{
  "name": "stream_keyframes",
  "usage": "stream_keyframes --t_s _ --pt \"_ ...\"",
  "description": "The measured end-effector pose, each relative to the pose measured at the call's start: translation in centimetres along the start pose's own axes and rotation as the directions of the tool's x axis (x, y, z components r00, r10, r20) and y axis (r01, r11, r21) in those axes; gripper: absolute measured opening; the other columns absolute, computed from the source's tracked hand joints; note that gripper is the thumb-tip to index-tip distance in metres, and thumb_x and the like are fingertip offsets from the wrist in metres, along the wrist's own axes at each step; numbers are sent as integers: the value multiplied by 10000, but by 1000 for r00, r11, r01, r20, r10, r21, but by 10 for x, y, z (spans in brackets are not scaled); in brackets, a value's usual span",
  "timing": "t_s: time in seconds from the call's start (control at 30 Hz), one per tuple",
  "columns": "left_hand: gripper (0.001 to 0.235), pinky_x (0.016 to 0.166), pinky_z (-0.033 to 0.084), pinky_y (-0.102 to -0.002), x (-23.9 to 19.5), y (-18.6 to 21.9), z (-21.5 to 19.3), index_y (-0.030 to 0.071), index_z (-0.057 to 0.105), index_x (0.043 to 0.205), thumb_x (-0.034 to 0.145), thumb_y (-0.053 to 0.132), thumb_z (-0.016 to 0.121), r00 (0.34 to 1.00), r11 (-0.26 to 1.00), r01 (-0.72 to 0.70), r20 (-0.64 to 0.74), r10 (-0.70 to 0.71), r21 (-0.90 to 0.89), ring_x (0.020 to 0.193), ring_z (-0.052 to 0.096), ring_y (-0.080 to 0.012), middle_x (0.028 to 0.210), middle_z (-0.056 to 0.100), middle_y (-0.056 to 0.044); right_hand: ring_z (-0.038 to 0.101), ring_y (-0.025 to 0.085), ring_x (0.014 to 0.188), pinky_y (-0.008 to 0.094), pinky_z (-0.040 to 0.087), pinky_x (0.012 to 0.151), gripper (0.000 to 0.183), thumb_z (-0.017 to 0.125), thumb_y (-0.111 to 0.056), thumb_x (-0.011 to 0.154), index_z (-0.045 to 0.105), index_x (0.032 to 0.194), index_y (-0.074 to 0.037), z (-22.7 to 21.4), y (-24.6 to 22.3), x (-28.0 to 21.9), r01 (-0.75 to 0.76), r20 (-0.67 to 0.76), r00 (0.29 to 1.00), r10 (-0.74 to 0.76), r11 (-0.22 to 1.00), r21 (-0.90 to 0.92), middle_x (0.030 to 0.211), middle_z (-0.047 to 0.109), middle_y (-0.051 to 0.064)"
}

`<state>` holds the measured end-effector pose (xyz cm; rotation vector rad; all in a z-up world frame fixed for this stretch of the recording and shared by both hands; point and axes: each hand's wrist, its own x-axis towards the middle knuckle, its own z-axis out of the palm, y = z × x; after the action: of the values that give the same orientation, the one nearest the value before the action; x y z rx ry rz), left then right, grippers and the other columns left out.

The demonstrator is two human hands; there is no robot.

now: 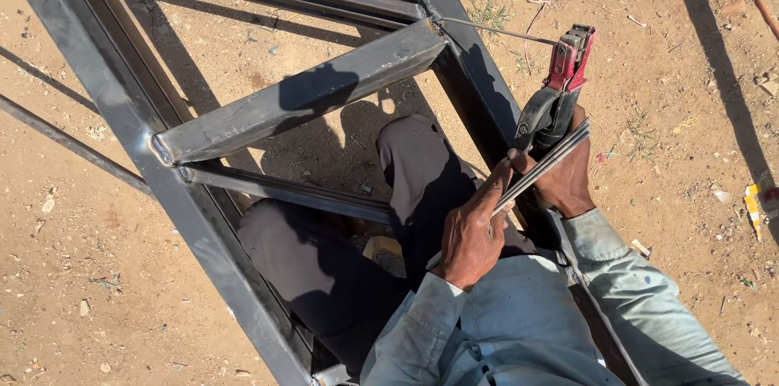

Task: Welding joints of a metal ladder-like structure outdoors.

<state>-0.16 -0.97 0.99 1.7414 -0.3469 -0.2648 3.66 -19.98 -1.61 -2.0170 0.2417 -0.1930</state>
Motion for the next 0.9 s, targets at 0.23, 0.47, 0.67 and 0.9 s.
stream_keyframes --t_s 0.23,0.47,0.67,0.9 --pt "535 926 622 -420 0 -5 1 32 473 1525 1012 32 622 1000 1000 26 11 -26 12 1255 656 -402 1509 567 -201 603 158 967 320 539 851 815 901 -373 752 461 1321 11 2 1 1 -2 12 1000 3 998 -62 1096 586 61" --pt "533 975 614 -424 -5 -15 7 29 475 1527 1014 45 618 1000 999 19 11 -20 44 1282 640 -398 1502 569 -201 633 166 911 325 566 799 881 894 -437 754 433 1347 24 0 1 -1 -25 40 999 29 997 -79 1067 582 75" --pt "550 942 621 -419 -6 -15 7 59 467 1535 1007 46 622 997 997 59 37 -61 39 1261 649 -390 1511 566 -177 625 173 940 327 561 817 883 898 -429 760 439 1358 31 -1 7 -4 -16 35 999 18 998 -66 1096 573 80" --pt "703 942 635 -387 -4 -8 5 169 410 1589 949 -47 605 994 998 57 95 -55 -19 1202 707 -331 1586 516 -120 638 178 912 329 571 761 786 842 -396 830 472 1399 0 -14 20 2 -243 10 967 254 914 325 1096 589 92"
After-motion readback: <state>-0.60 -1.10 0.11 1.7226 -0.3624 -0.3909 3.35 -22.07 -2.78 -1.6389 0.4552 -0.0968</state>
